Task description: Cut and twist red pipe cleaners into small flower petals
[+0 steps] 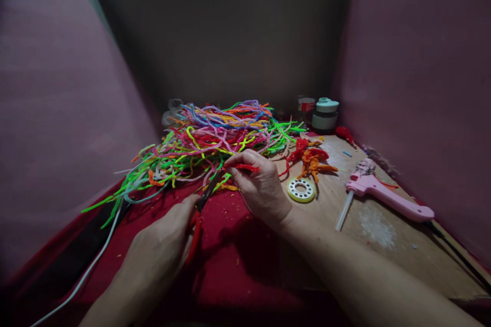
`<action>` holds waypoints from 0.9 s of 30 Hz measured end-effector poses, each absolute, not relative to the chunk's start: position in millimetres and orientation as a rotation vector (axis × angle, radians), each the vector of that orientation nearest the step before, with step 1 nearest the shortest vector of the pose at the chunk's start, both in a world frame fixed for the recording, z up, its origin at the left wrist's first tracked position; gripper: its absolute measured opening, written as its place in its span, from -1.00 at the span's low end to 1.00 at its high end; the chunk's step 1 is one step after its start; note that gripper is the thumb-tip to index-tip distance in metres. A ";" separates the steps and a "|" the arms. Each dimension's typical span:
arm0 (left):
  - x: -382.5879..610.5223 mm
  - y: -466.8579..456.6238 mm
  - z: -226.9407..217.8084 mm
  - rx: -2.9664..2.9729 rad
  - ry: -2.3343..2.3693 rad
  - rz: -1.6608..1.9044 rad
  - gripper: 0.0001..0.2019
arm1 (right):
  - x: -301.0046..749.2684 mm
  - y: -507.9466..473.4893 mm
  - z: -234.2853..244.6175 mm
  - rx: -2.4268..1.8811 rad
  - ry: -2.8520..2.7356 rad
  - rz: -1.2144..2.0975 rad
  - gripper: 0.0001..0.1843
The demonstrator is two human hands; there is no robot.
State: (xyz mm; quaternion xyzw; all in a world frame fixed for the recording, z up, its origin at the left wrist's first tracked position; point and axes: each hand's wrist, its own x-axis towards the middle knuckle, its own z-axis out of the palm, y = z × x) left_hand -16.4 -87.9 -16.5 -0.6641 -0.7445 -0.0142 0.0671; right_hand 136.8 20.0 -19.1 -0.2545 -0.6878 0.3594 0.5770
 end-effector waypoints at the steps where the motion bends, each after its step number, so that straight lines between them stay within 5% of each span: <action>1: -16.3 -87.7 -16.3 -2.002 -2.239 -0.038 -0.55 | 136.7 19.6 -18.4 -0.600 -1.608 0.846 -0.94; 27: -26.7 -87.2 -17.1 -2.220 -2.225 -0.558 -0.70 | 132.1 19.3 -22.3 -0.593 -1.422 1.227 -0.93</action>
